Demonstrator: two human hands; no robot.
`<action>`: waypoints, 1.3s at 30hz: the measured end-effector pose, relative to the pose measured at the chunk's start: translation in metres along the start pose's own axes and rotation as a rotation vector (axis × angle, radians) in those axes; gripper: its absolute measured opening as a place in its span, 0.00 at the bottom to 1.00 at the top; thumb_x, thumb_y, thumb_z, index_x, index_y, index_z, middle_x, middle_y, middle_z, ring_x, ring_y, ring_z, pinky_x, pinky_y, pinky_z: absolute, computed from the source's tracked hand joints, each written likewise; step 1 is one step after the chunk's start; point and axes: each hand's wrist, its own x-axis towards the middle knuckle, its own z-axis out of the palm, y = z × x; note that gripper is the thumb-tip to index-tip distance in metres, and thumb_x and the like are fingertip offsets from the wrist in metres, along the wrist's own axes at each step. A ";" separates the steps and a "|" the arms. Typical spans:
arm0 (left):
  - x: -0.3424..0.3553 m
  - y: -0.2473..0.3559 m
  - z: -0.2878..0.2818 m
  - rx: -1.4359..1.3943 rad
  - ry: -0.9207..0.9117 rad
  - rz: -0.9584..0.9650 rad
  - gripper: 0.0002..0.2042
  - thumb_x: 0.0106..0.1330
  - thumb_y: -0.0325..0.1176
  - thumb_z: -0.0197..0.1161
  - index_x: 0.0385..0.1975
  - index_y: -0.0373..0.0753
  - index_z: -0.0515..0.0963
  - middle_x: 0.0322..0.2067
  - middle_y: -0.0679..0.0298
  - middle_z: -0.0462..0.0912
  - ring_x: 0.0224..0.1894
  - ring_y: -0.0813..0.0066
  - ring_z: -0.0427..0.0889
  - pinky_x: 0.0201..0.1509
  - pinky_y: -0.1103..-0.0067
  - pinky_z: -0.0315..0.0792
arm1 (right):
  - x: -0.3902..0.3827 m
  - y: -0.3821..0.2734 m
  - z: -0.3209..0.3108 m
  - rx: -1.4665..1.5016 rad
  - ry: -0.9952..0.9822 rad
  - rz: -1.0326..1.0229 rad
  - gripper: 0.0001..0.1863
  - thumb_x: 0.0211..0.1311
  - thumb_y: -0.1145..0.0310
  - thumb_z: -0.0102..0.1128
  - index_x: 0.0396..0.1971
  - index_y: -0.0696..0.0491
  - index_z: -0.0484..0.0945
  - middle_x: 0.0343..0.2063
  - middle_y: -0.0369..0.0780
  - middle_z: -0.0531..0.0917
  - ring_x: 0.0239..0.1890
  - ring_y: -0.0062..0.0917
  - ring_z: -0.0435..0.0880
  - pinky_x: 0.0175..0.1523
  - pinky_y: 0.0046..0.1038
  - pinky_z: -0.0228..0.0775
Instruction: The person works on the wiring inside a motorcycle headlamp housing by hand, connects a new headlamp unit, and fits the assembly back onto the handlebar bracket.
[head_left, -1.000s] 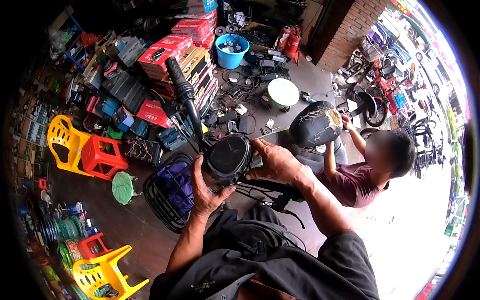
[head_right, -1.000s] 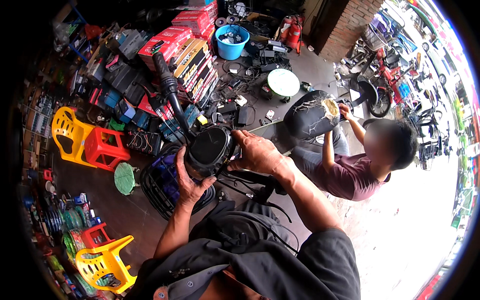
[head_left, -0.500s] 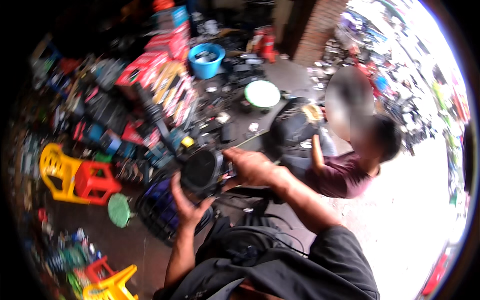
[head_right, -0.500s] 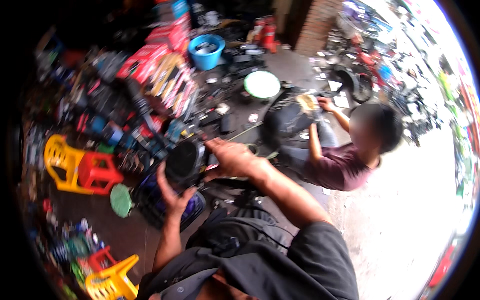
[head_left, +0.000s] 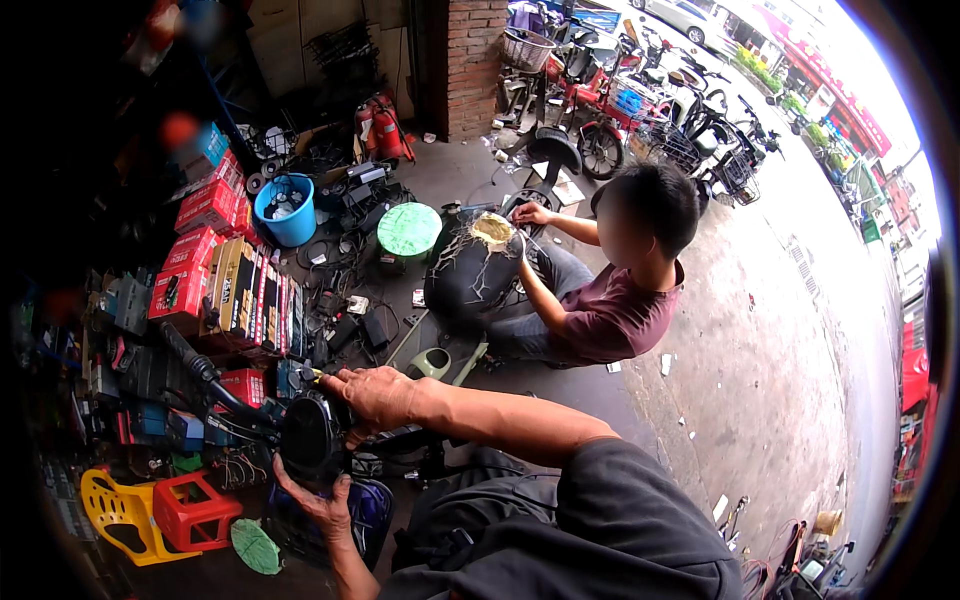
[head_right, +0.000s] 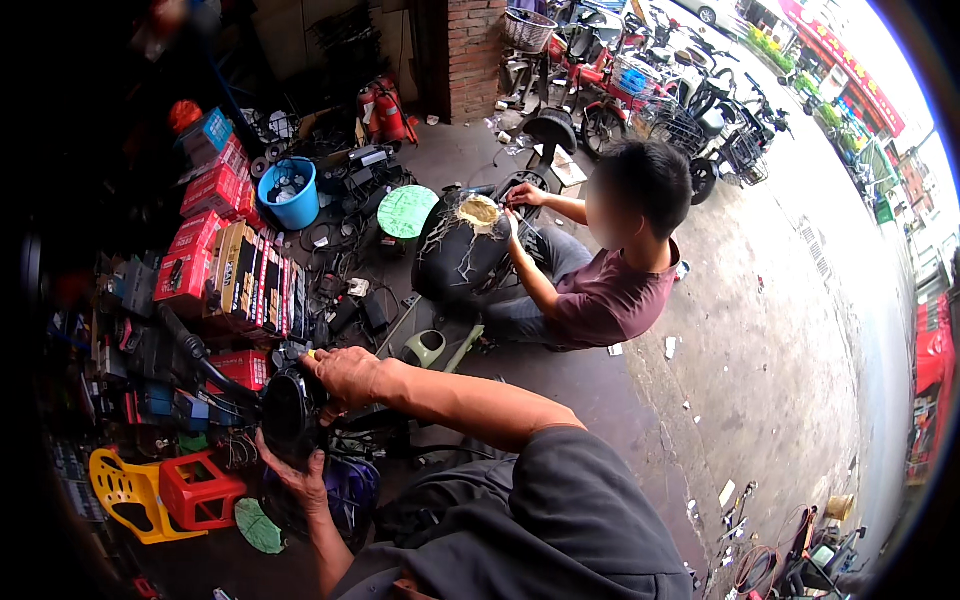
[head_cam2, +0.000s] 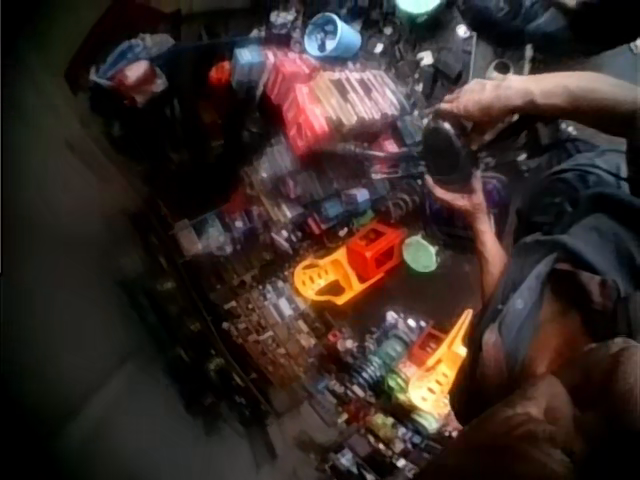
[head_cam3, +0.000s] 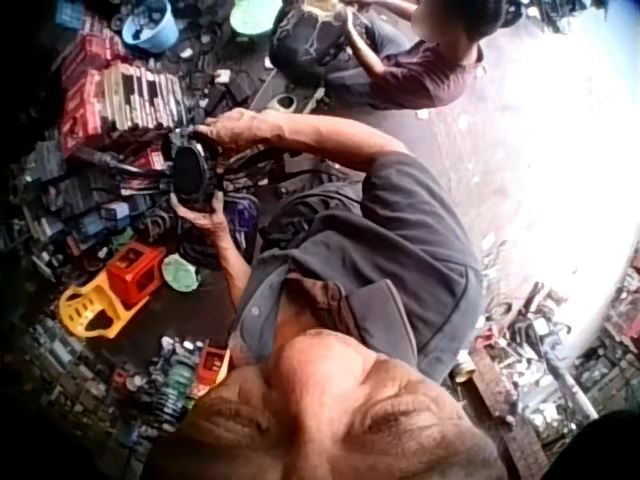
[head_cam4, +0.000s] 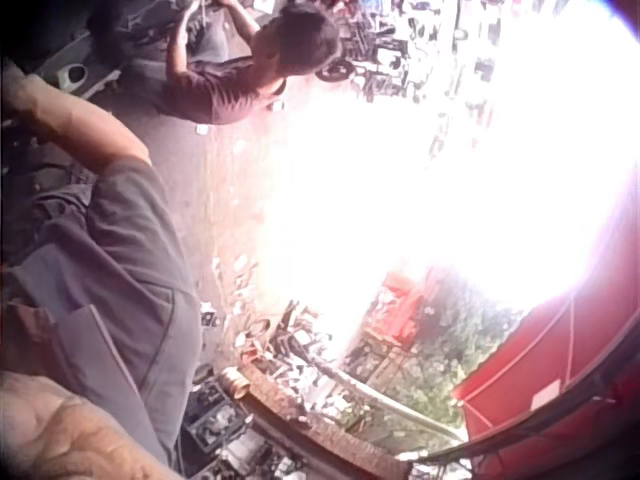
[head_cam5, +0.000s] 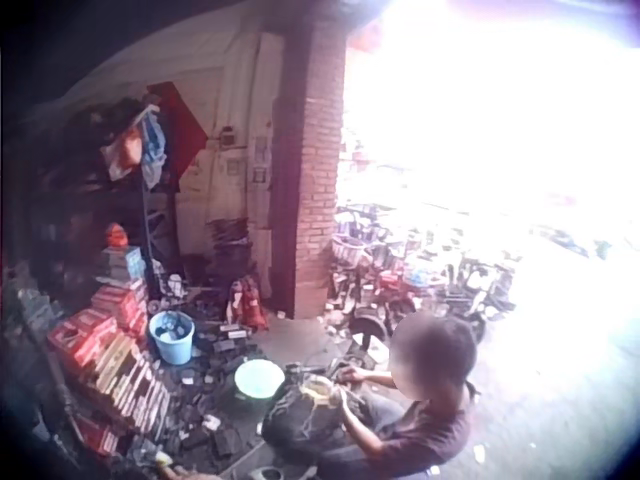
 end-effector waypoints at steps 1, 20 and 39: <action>0.000 0.000 0.000 -0.013 0.004 -0.008 0.52 0.53 0.54 0.71 0.70 0.33 0.48 0.66 0.50 0.56 0.68 0.57 0.58 0.71 0.66 0.52 | 0.001 0.000 -0.001 0.002 -0.001 0.001 0.55 0.38 0.46 0.77 0.62 0.59 0.58 0.56 0.51 0.73 0.59 0.45 0.74 0.60 0.40 0.69; 0.001 0.002 -0.001 0.003 -0.019 0.000 0.50 0.54 0.50 0.72 0.70 0.35 0.49 0.66 0.51 0.56 0.68 0.58 0.57 0.72 0.66 0.50 | 0.010 0.037 0.004 0.753 0.034 -0.021 0.49 0.51 0.47 0.73 0.63 0.65 0.60 0.55 0.55 0.76 0.58 0.38 0.76 0.60 0.32 0.68; 0.002 0.001 0.000 0.035 -0.013 0.022 0.49 0.56 0.54 0.69 0.70 0.36 0.50 0.67 0.49 0.56 0.68 0.56 0.59 0.71 0.65 0.52 | 0.011 0.043 -0.002 0.369 0.246 0.241 0.32 0.57 0.46 0.64 0.47 0.60 0.73 0.42 0.53 0.82 0.50 0.48 0.79 0.53 0.42 0.71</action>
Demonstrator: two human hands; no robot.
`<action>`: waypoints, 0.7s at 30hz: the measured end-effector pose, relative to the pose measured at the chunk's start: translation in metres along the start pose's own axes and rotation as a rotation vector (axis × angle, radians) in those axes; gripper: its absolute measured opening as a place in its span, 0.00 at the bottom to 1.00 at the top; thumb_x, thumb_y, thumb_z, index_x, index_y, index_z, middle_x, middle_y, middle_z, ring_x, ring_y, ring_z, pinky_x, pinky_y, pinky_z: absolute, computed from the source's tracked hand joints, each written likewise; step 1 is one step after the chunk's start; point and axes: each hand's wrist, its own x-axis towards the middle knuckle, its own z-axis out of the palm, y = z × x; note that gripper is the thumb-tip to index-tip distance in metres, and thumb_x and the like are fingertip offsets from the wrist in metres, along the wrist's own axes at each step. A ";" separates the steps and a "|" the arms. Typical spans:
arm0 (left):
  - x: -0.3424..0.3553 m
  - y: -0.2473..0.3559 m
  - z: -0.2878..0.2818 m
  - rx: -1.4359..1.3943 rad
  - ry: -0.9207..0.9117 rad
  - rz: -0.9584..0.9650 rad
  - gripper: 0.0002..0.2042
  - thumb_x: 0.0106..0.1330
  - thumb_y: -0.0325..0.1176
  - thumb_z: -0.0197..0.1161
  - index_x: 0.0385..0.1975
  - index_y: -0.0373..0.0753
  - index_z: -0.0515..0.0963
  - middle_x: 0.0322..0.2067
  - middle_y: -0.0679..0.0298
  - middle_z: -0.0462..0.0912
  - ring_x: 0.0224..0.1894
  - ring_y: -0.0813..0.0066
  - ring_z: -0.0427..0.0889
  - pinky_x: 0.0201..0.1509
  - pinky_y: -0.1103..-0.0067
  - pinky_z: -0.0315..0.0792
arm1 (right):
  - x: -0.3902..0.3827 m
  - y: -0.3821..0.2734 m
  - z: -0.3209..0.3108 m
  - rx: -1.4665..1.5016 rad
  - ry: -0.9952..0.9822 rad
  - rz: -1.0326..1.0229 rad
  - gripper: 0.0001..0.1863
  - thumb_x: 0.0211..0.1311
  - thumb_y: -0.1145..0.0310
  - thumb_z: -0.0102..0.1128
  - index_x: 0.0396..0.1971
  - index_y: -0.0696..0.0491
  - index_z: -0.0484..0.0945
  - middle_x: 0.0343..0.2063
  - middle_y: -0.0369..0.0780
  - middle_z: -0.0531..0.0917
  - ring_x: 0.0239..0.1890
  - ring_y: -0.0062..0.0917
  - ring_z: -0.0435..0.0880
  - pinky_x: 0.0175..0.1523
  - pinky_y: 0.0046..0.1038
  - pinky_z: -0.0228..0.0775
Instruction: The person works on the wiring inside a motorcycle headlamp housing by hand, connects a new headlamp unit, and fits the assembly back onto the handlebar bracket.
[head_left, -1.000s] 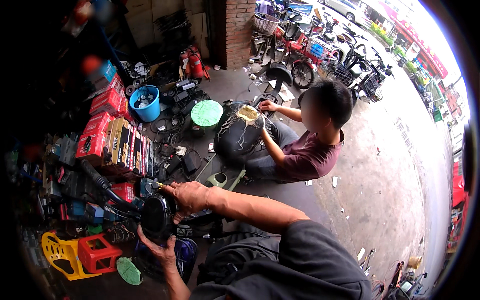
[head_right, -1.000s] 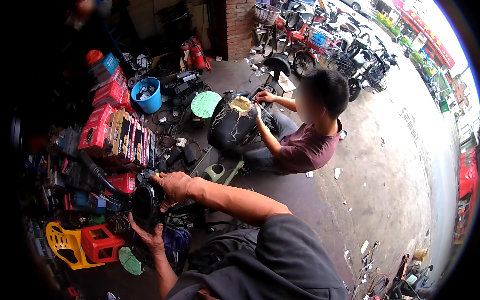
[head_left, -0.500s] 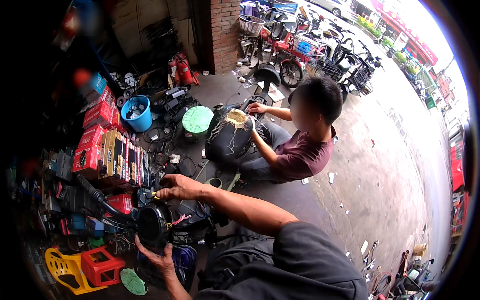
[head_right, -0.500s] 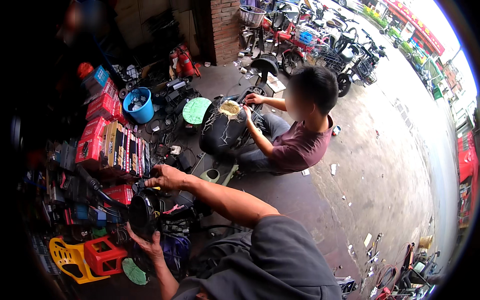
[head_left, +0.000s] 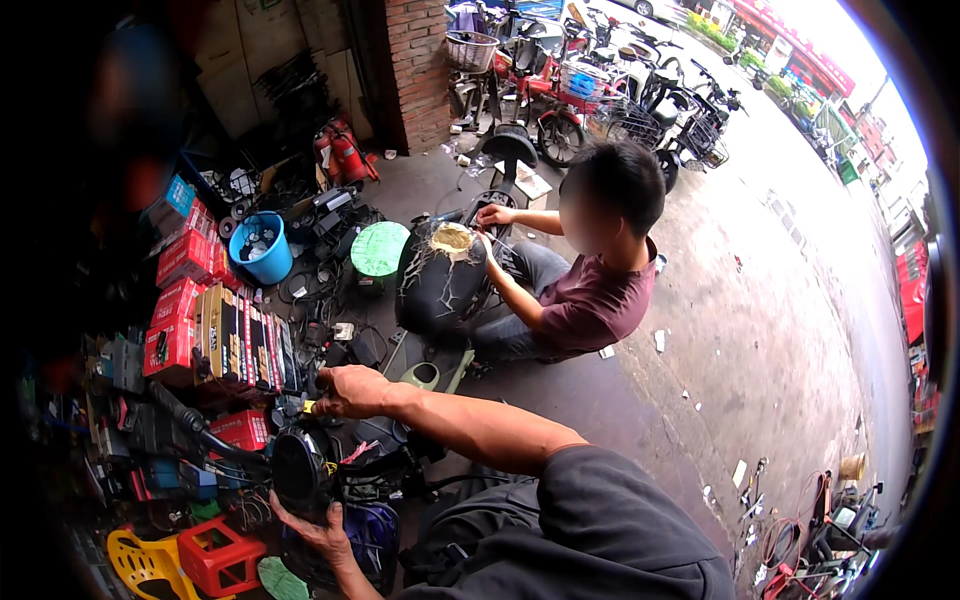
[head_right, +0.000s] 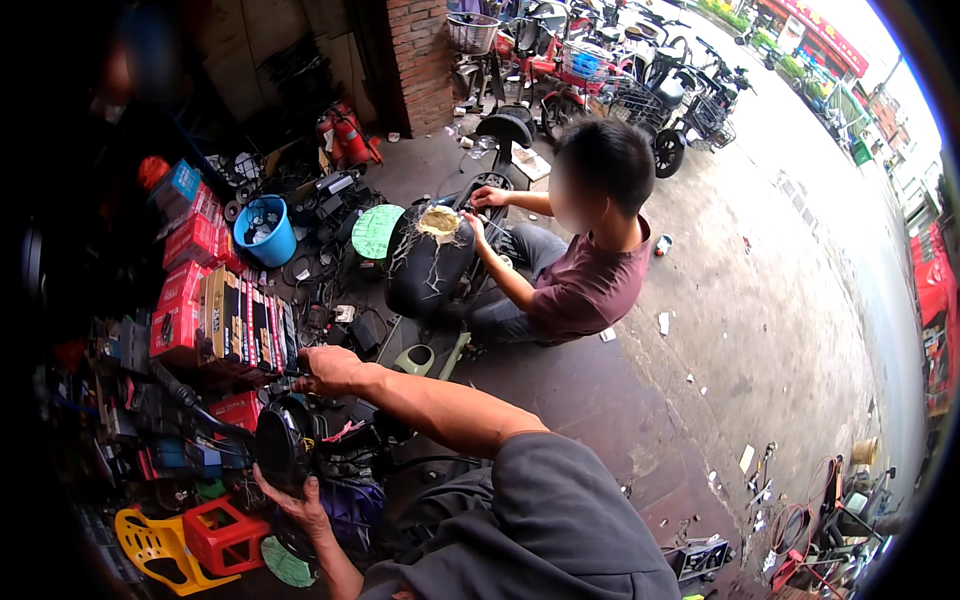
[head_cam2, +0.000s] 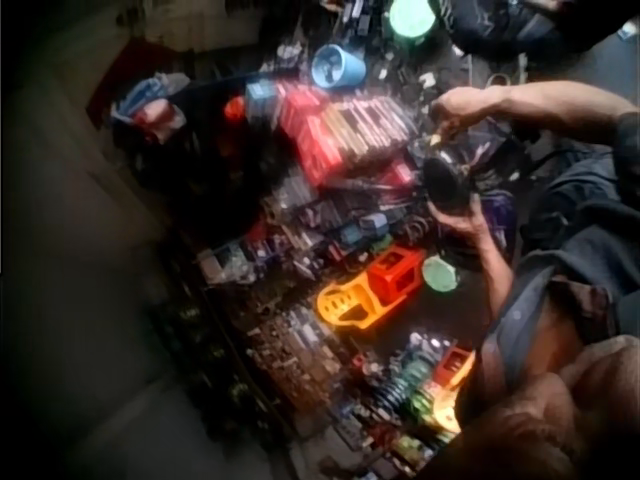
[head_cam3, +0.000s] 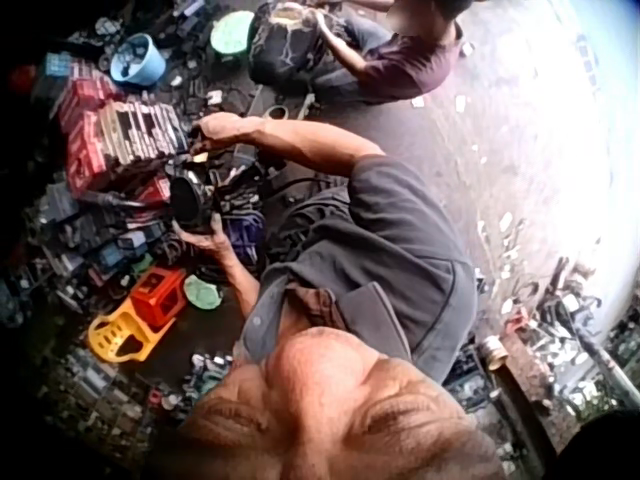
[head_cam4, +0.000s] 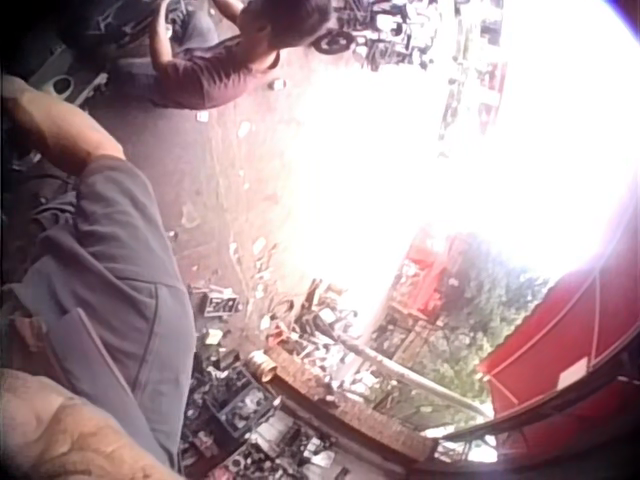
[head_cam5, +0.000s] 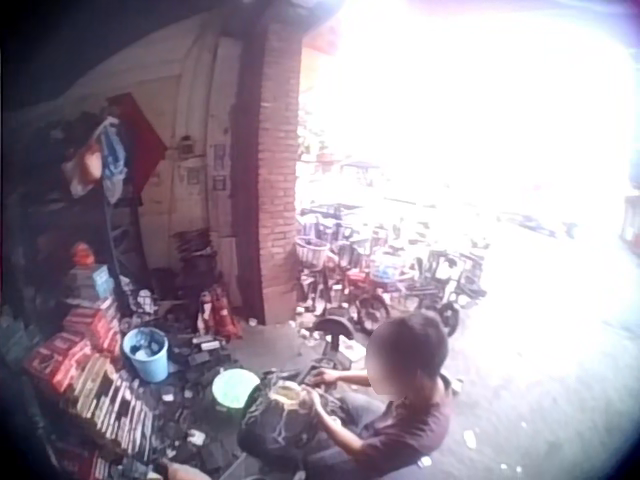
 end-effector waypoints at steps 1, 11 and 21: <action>0.000 0.000 0.000 -0.001 -0.006 -0.006 0.49 0.56 0.55 0.69 0.70 0.36 0.50 0.67 0.49 0.55 0.68 0.56 0.58 0.71 0.65 0.51 | 0.001 0.002 0.001 -0.005 0.001 -0.002 0.31 0.57 0.46 0.64 0.47 0.60 0.73 0.42 0.53 0.82 0.49 0.48 0.79 0.53 0.42 0.71; 0.000 0.000 -0.002 -0.015 -0.011 -0.024 0.49 0.56 0.53 0.69 0.70 0.36 0.49 0.68 0.48 0.55 0.68 0.56 0.58 0.72 0.65 0.50 | 0.004 0.005 0.006 -0.053 -0.014 -0.064 0.30 0.57 0.47 0.63 0.47 0.59 0.75 0.38 0.53 0.83 0.46 0.48 0.81 0.50 0.43 0.72; -0.004 -0.003 -0.002 0.027 -0.012 0.002 0.49 0.55 0.52 0.70 0.71 0.38 0.49 0.67 0.49 0.54 0.67 0.57 0.59 0.71 0.66 0.52 | -0.003 0.004 0.003 -0.023 -0.016 -0.054 0.29 0.58 0.47 0.63 0.46 0.58 0.75 0.39 0.52 0.83 0.47 0.48 0.81 0.50 0.43 0.72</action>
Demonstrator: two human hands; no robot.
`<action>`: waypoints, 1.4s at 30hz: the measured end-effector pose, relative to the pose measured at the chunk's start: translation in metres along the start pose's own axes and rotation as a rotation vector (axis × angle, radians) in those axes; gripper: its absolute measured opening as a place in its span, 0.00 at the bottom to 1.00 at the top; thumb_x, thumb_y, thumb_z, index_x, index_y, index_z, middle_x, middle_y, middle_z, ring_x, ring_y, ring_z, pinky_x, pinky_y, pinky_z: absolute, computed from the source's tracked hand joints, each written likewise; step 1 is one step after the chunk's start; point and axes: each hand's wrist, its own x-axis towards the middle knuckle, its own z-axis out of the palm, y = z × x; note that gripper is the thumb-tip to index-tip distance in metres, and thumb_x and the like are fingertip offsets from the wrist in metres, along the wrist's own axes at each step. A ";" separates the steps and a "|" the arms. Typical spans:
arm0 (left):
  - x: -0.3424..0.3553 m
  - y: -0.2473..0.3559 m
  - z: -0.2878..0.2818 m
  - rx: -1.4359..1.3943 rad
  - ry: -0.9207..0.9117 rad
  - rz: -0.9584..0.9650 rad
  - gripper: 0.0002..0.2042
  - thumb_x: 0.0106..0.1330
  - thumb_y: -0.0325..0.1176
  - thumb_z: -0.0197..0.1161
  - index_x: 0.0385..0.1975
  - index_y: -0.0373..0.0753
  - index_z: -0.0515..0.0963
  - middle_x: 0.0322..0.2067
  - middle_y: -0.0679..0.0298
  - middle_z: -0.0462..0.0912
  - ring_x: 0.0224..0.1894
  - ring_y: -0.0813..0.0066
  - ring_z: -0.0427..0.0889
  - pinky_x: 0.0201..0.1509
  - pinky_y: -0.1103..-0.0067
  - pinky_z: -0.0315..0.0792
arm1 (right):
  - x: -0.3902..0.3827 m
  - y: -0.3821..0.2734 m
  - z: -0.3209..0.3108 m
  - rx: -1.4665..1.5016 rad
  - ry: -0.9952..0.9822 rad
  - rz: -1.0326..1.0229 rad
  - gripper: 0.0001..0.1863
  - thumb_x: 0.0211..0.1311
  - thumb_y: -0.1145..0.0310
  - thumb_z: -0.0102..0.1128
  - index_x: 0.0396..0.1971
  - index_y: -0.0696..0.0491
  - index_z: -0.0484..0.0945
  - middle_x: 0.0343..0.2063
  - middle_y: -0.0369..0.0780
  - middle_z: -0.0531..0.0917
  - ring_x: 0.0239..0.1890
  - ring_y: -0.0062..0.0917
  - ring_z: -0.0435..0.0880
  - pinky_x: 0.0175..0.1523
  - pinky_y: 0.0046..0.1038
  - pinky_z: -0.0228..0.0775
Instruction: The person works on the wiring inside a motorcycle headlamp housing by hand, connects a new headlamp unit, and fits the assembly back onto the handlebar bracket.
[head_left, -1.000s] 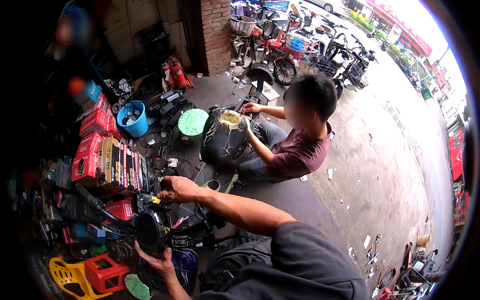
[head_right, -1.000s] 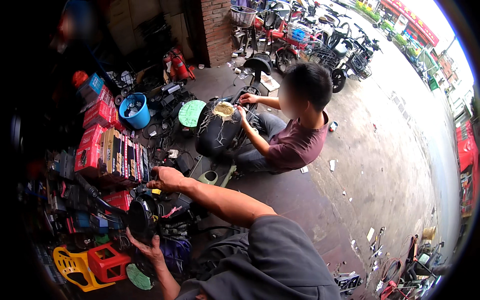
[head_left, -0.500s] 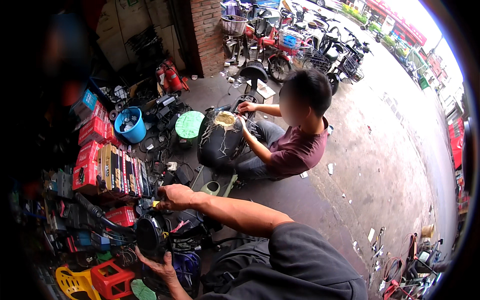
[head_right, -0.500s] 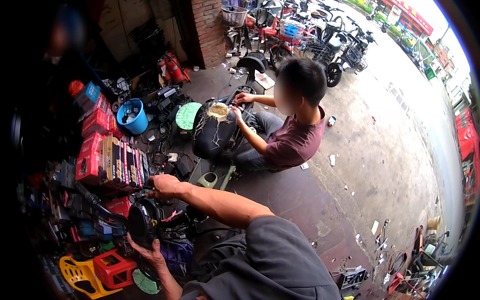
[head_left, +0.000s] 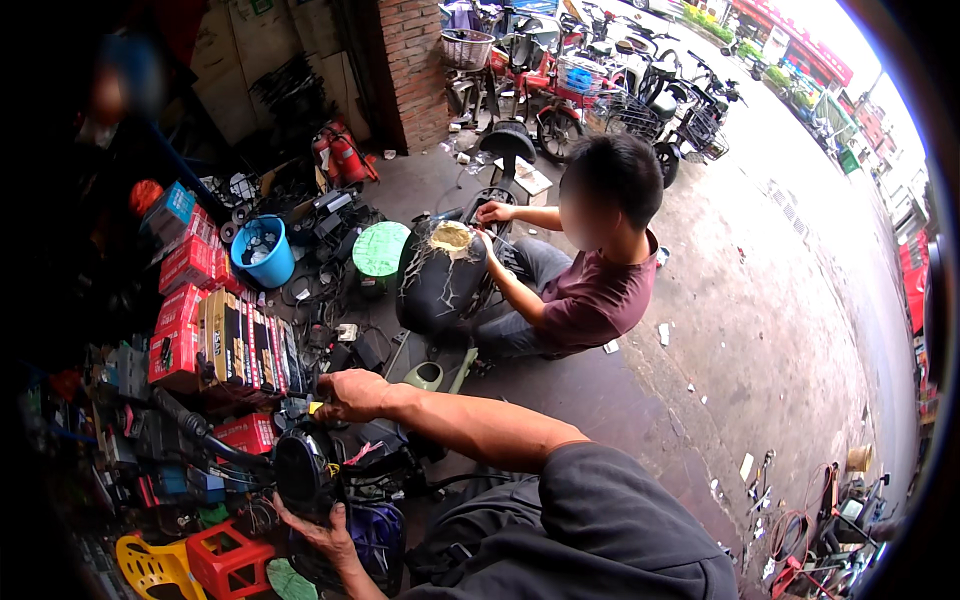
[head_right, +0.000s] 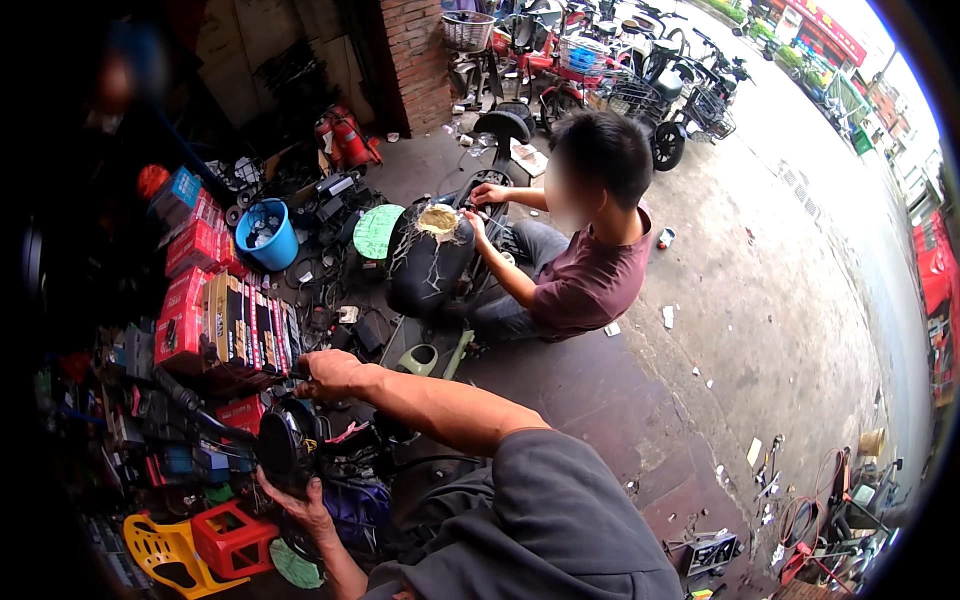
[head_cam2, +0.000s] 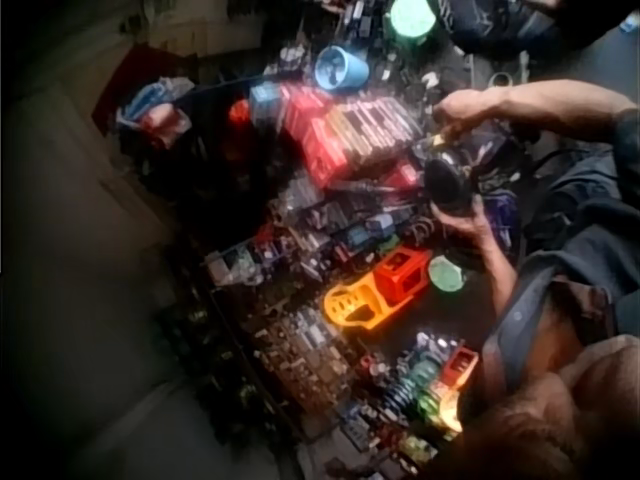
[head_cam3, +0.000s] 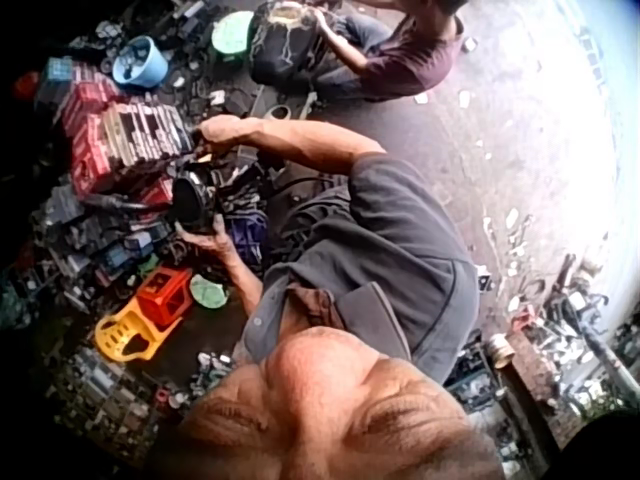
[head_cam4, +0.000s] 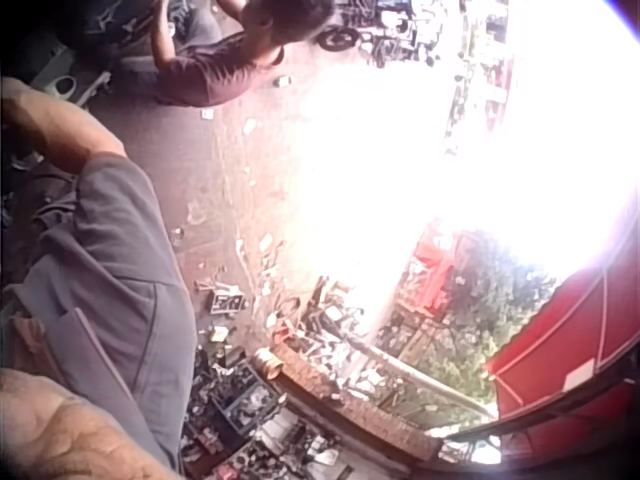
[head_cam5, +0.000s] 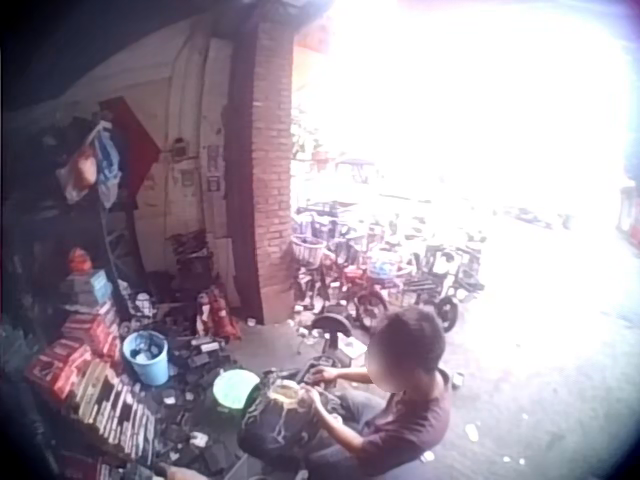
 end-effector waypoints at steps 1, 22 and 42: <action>0.001 0.002 0.002 0.002 0.006 0.006 0.49 0.55 0.52 0.70 0.71 0.38 0.49 0.67 0.49 0.54 0.67 0.57 0.60 0.71 0.66 0.53 | -0.001 -0.001 -0.003 0.001 -0.006 0.009 0.29 0.58 0.47 0.63 0.46 0.58 0.75 0.40 0.52 0.83 0.47 0.48 0.81 0.51 0.42 0.72; -0.002 0.005 0.006 -0.233 0.031 -0.119 0.52 0.51 0.45 0.75 0.71 0.37 0.45 0.65 0.53 0.57 0.65 0.60 0.62 0.68 0.67 0.58 | 0.007 0.001 0.003 -0.008 -0.085 0.030 0.31 0.58 0.50 0.66 0.51 0.60 0.74 0.47 0.51 0.82 0.52 0.41 0.81 0.56 0.36 0.71; 0.003 0.000 0.002 -0.023 0.016 -0.002 0.51 0.54 0.54 0.71 0.70 0.35 0.48 0.67 0.47 0.54 0.69 0.54 0.57 0.72 0.64 0.51 | 0.005 -0.003 0.000 -0.070 -0.079 0.032 0.29 0.57 0.48 0.63 0.49 0.57 0.76 0.42 0.51 0.83 0.50 0.46 0.80 0.53 0.40 0.72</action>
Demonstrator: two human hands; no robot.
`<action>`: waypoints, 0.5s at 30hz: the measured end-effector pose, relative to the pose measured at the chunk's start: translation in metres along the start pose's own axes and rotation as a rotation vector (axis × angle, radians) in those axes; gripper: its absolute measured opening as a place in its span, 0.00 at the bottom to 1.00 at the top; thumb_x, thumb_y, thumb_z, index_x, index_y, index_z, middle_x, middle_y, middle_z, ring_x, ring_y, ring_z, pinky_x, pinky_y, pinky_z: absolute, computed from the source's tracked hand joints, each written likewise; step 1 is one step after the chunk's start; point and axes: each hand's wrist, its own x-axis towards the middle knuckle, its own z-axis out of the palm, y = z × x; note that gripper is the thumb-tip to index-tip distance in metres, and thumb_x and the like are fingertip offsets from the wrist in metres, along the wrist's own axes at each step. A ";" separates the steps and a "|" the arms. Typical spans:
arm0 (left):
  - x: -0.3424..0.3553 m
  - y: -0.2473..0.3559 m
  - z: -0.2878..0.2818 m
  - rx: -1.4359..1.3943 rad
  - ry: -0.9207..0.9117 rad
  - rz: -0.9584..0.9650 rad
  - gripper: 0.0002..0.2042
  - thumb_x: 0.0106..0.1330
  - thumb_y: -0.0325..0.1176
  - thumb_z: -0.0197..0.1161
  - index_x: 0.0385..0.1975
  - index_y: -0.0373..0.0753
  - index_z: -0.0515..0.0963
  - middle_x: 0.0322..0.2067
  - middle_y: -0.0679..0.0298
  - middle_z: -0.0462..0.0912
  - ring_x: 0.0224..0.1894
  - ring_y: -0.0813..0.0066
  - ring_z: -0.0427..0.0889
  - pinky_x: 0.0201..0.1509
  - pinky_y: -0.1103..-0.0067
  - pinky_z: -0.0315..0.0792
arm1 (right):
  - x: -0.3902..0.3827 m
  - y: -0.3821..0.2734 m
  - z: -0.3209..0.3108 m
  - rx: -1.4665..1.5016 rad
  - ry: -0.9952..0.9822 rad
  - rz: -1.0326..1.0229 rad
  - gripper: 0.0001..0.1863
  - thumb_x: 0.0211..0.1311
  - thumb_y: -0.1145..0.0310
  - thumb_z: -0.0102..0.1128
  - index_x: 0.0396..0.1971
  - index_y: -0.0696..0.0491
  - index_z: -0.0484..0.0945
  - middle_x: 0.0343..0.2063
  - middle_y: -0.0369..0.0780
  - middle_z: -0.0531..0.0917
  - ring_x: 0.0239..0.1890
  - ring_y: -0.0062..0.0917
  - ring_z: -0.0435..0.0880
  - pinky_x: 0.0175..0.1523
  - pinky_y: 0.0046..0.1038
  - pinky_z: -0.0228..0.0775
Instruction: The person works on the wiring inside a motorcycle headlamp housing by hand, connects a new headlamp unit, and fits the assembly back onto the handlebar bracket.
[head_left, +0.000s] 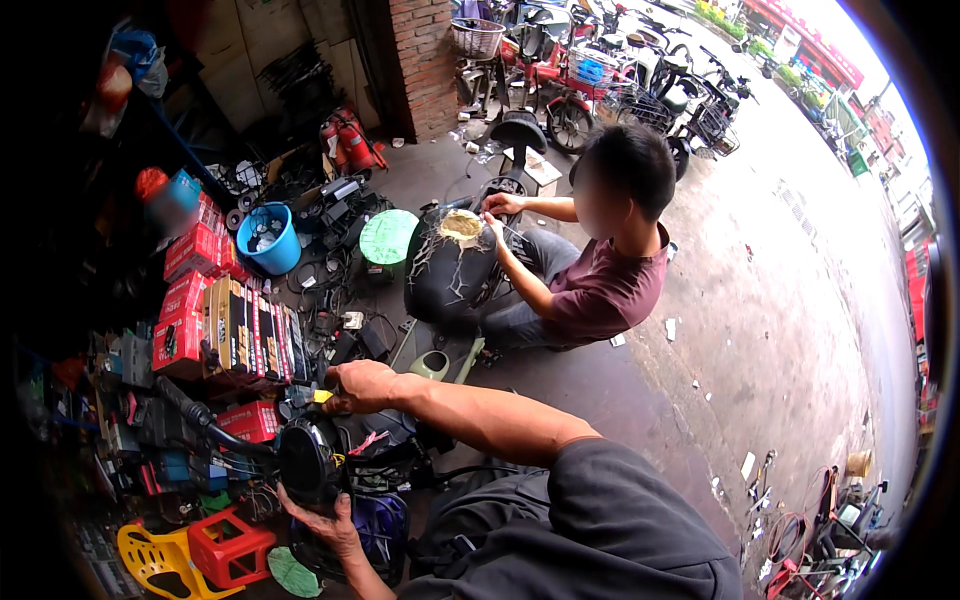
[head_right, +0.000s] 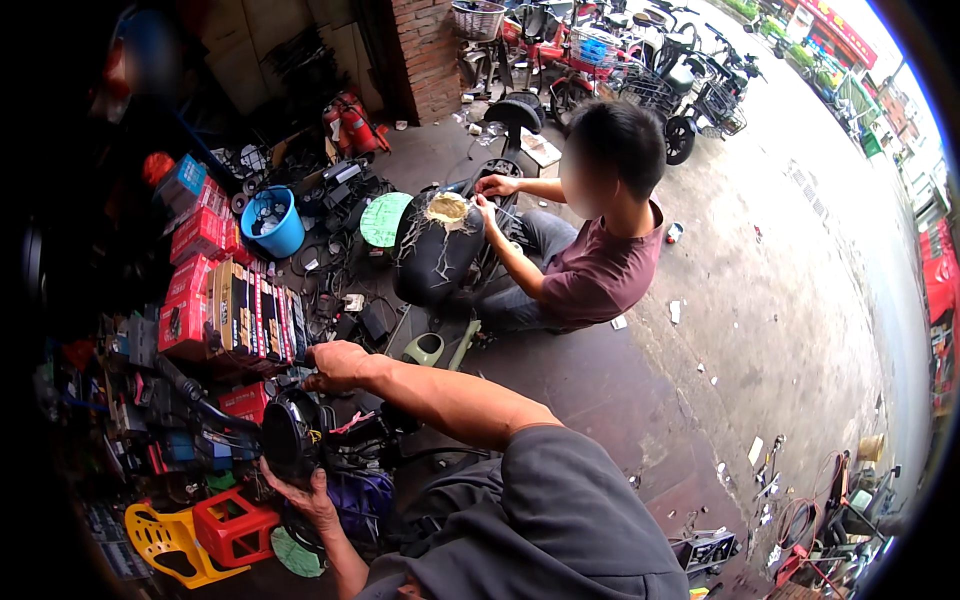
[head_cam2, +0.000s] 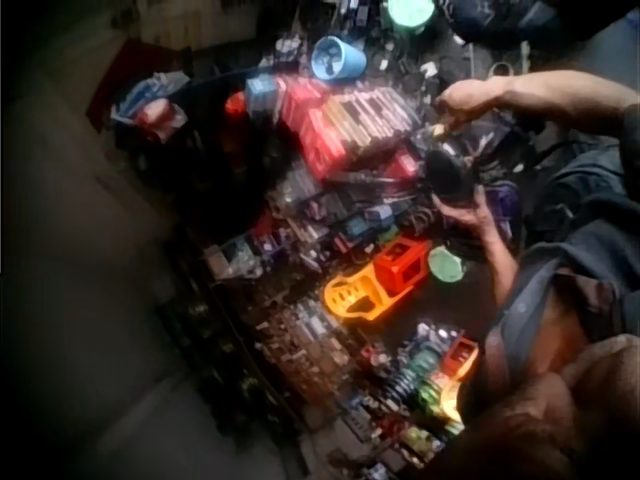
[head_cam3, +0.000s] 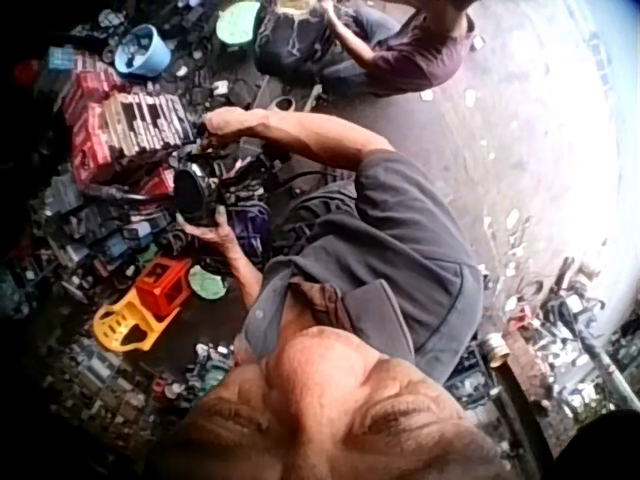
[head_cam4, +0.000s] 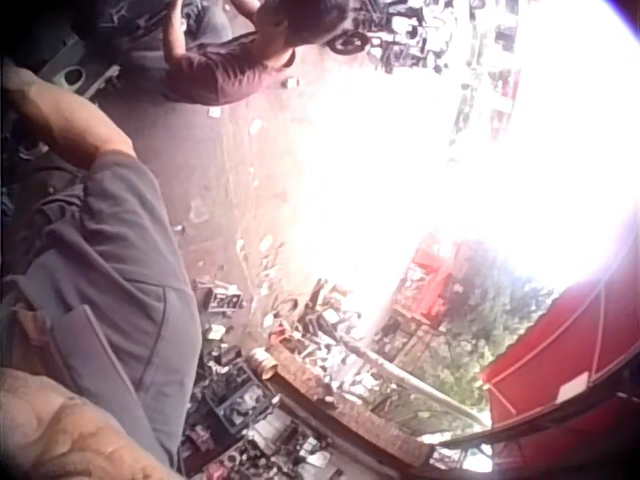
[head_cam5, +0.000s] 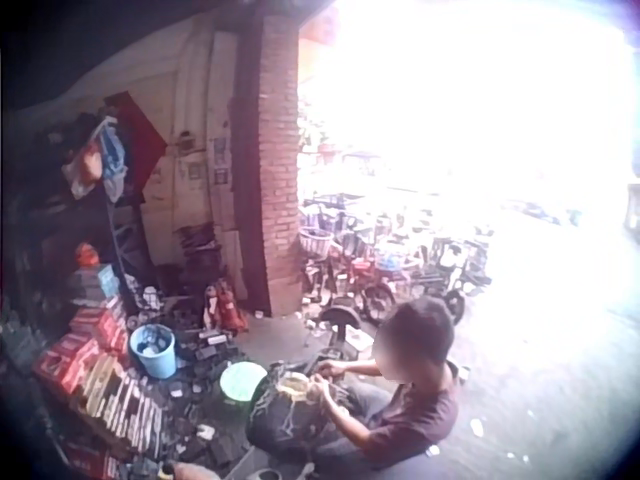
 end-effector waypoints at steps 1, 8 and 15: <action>-0.001 -0.003 -0.002 0.011 -0.001 0.015 0.50 0.55 0.52 0.71 0.70 0.35 0.48 0.67 0.48 0.54 0.69 0.55 0.57 0.72 0.64 0.51 | 0.000 -0.001 0.000 0.000 -0.009 0.006 0.29 0.58 0.48 0.63 0.49 0.57 0.76 0.42 0.51 0.83 0.50 0.45 0.80 0.53 0.40 0.72; 0.000 0.006 -0.001 0.024 -0.015 -0.022 0.49 0.55 0.53 0.69 0.71 0.35 0.49 0.67 0.47 0.54 0.68 0.55 0.58 0.71 0.64 0.51 | -0.006 -0.006 -0.005 0.024 -0.023 0.007 0.29 0.58 0.48 0.63 0.50 0.57 0.76 0.44 0.50 0.82 0.51 0.45 0.79 0.55 0.40 0.71; 0.000 0.008 0.000 -0.007 -0.016 -0.021 0.49 0.55 0.52 0.69 0.70 0.34 0.49 0.67 0.47 0.54 0.69 0.55 0.56 0.72 0.64 0.48 | -0.007 -0.006 -0.006 0.008 -0.038 0.006 0.30 0.58 0.47 0.63 0.50 0.57 0.76 0.45 0.51 0.81 0.52 0.45 0.79 0.55 0.39 0.70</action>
